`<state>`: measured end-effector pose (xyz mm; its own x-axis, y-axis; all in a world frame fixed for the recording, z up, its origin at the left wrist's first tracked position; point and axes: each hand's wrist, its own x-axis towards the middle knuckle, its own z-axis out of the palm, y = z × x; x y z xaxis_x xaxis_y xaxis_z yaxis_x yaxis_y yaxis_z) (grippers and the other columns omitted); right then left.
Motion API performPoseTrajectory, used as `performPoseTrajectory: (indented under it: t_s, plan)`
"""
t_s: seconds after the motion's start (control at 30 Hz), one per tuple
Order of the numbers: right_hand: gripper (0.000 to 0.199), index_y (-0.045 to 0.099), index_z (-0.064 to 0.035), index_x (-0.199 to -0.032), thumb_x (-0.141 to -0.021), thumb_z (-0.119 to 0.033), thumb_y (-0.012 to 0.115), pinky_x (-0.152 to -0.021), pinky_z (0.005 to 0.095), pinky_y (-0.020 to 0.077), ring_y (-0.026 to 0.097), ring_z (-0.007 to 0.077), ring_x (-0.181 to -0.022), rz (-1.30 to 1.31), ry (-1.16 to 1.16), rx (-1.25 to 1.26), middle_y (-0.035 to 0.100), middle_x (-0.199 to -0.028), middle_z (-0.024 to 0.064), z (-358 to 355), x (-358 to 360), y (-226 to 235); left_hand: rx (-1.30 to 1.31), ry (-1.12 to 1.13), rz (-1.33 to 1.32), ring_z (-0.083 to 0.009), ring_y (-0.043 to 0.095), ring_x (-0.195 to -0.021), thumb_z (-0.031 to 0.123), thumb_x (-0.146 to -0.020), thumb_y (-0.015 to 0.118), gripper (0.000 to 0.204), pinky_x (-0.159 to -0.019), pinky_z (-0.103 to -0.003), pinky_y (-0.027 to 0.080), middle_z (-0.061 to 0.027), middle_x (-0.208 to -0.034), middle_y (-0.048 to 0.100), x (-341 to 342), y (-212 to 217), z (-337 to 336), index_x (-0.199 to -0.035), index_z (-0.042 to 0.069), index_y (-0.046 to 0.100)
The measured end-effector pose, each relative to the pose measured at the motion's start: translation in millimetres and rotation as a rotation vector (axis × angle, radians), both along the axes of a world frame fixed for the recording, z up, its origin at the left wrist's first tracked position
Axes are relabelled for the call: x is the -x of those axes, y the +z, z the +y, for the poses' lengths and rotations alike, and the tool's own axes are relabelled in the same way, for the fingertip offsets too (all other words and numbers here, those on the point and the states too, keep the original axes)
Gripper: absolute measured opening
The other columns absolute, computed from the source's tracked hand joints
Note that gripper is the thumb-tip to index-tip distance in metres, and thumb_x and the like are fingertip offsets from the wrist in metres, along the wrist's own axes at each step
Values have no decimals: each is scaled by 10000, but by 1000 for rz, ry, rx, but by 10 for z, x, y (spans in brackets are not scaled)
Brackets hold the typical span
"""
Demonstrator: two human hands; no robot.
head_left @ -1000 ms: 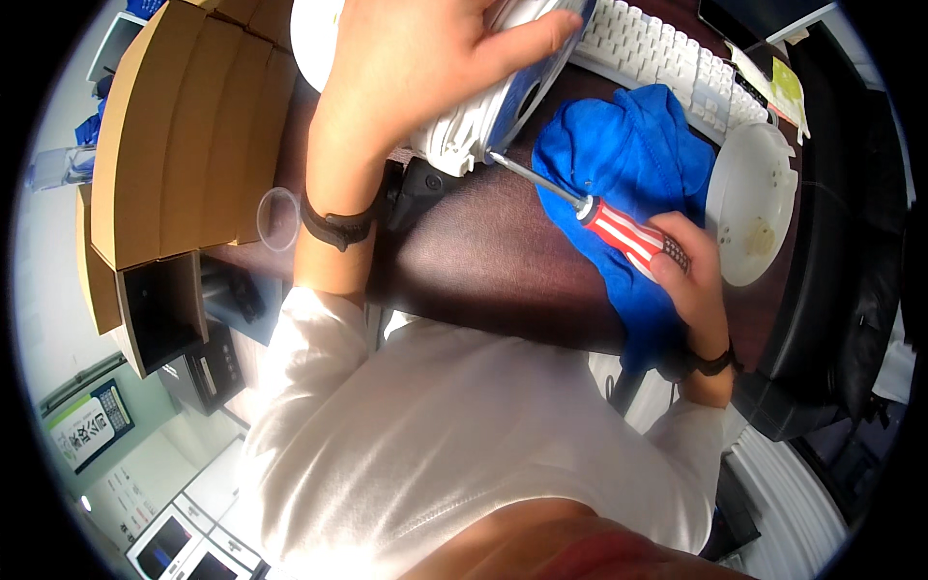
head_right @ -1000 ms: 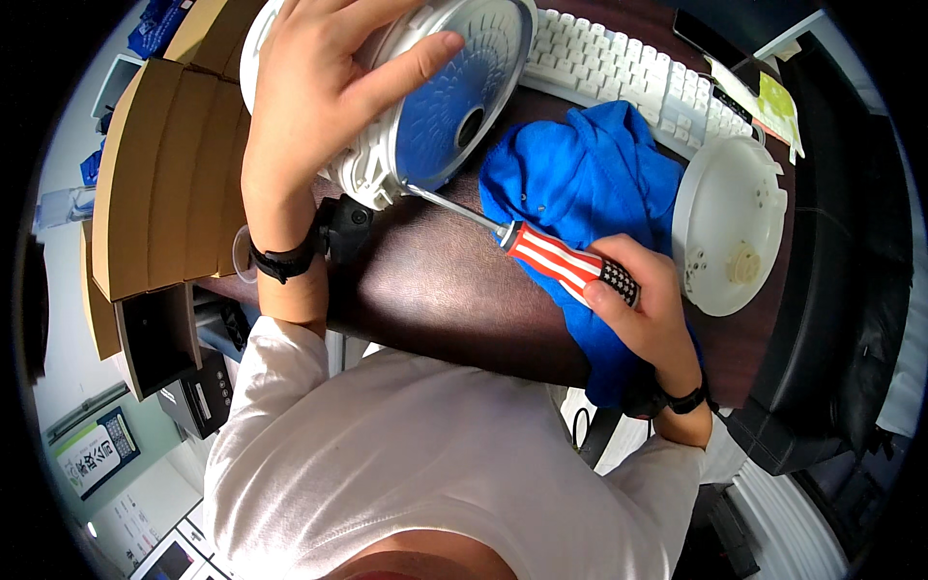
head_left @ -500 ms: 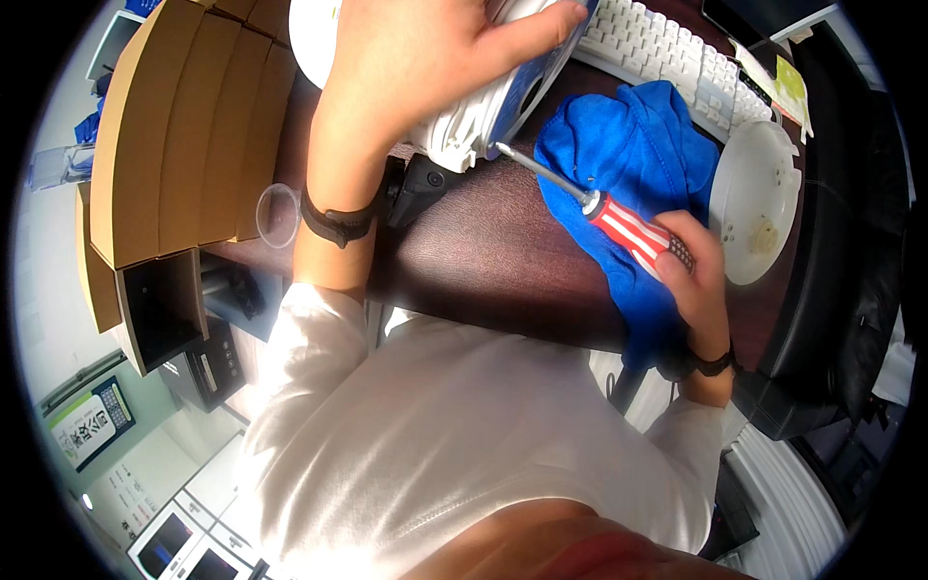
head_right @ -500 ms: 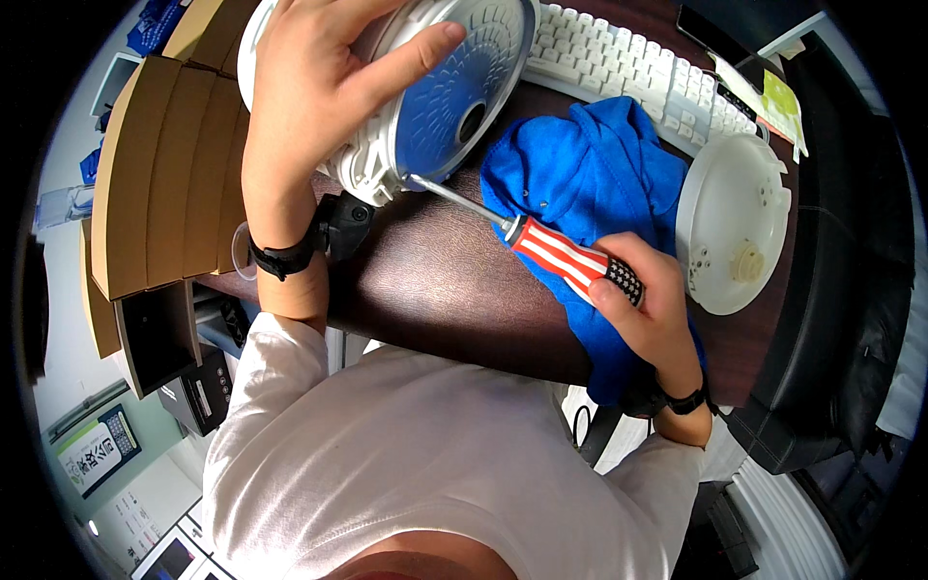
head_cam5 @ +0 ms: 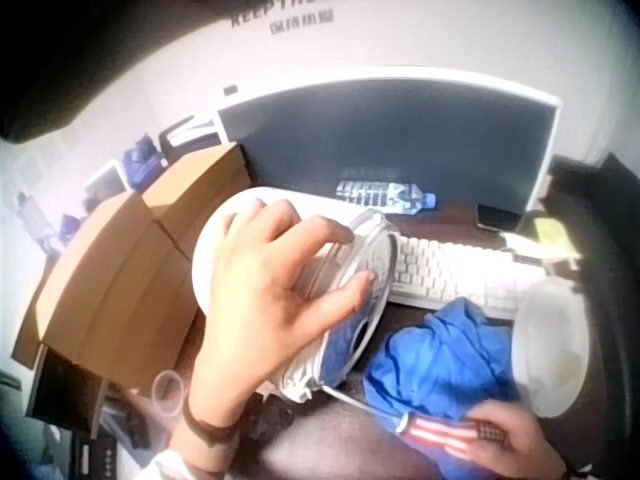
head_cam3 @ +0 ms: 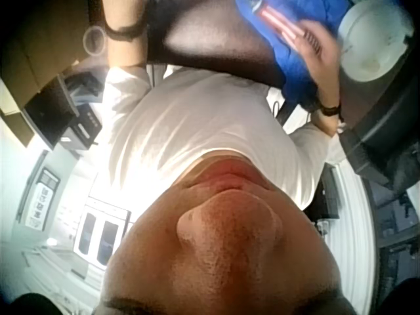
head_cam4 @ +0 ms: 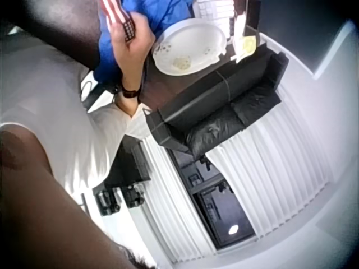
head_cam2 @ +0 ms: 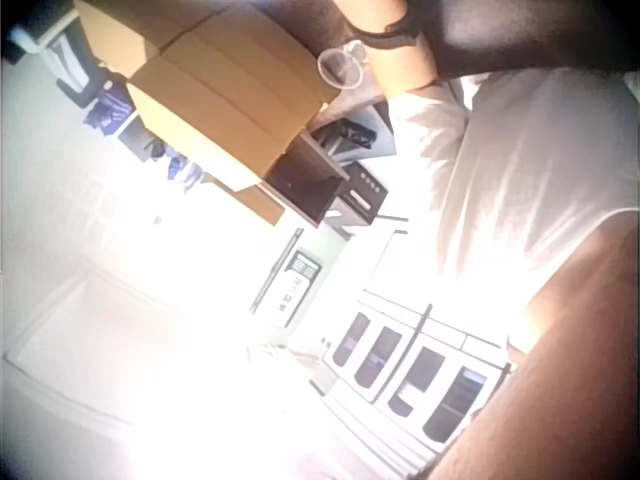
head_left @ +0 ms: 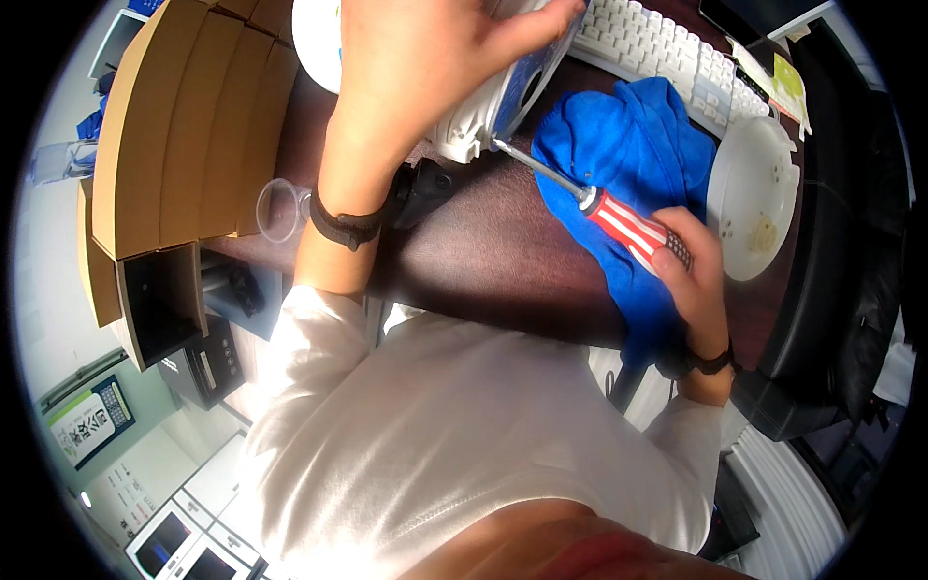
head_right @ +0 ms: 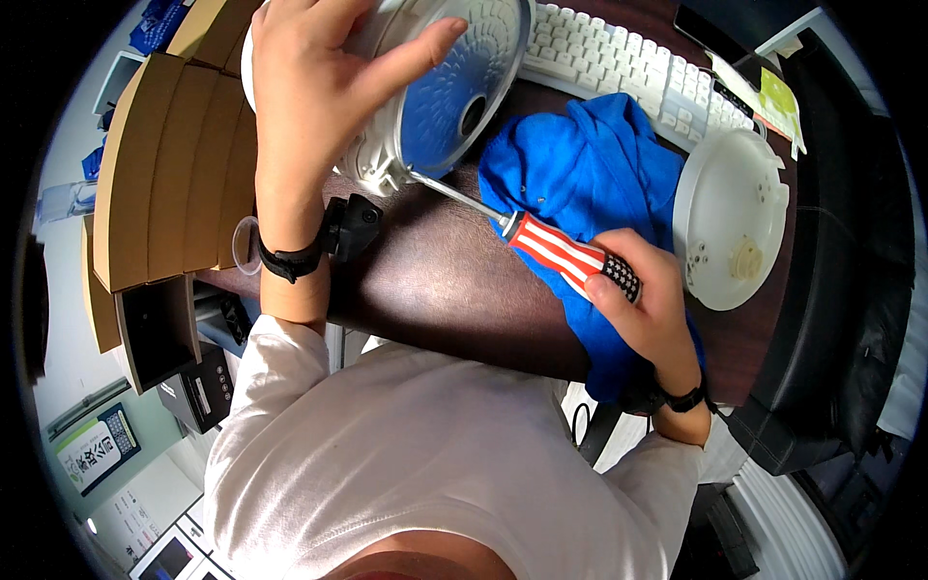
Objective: The person uses a screwdriver to remove screws from the base of a white cylindrical appliance. They place the removed screws on a blue cloth and lift the top cover off the base, revealing the interior.
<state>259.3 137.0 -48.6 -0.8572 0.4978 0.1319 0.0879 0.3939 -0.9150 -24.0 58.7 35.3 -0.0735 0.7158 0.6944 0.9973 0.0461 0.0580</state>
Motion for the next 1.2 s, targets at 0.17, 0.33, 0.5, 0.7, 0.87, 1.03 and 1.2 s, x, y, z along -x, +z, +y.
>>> performPoseTrajectory:
  t_s: [0.17, 0.33, 0.5, 0.7, 0.87, 1.03, 1.2]
  plan:
    - [241, 589, 8, -941, -848, -211, 625, -604, 261, 448, 571, 128, -640, -6, -10, 14, 600, -746, 90, -10, -21, 7, 18, -60, -141, -273, 481, -808, 251, -759, 722, 320, -735, -394, 395, -108, -807, 489, -47, -5, -102, -1022, 72, 692]
    - [223, 588, 8, -944, -845, -187, 628, -607, 260, 451, 578, 128, -644, 16, -7, 32, 606, -756, 88, -42, -20, -13, 60, -48, -67, -329, 508, -987, 261, -800, 671, 391, -874, -424, 415, -175, -1038, 537, -67, -54, -187, -1152, 89, 667]
    - [221, 588, 9, -949, -845, -182, 629, -616, 261, 462, 596, 141, -656, 22, -16, 7, 617, -769, 92, -49, -20, -37, 35, -98, -27, -387, 489, -1130, 329, -798, 644, 474, -986, -462, 379, -213, -1215, 534, 5, -136, -186, -1208, 91, 633]
    - [230, 588, 12, -952, -844, -187, 631, -608, 261, 461, 600, 140, -654, 8, -13, 8, 616, -758, 97, -35, -19, -18, 115, -54, -42, -411, 494, -1161, 348, -785, 658, 502, -1020, -498, 348, -214, -1250, 538, -47, -77, -214, -1218, 96, 629]
    - [231, 587, 11, -949, -842, -188, 633, -587, 261, 451, 586, 132, -627, -1, -9, 38, 607, -733, 93, -41, -27, -16, 82, -97, 14, -420, 491, -1186, 331, -788, 667, 504, -1039, -518, 327, -218, -1271, 536, 55, -149, -201, -1238, 107, 623]
    - [236, 587, 12, -949, -851, -200, 625, -578, 264, 446, 581, 131, -618, 16, -25, -13, 599, -723, 88, -49, -17, -5, 113, -79, -16, -417, 481, -1210, 338, -793, 664, 510, -1043, -534, 319, -222, -1287, 528, 57, -141, -188, -1252, 122, 616]
    - [244, 588, 13, -951, -860, -211, 621, -581, 261, 442, 574, 126, -621, 19, -29, -9, 593, -723, 89, -49, -17, -7, 111, -83, 6, -407, 477, -1224, 348, -800, 649, 512, -1052, -546, 306, -224, -1296, 523, 10, -97, -172, -1259, 124, 609]
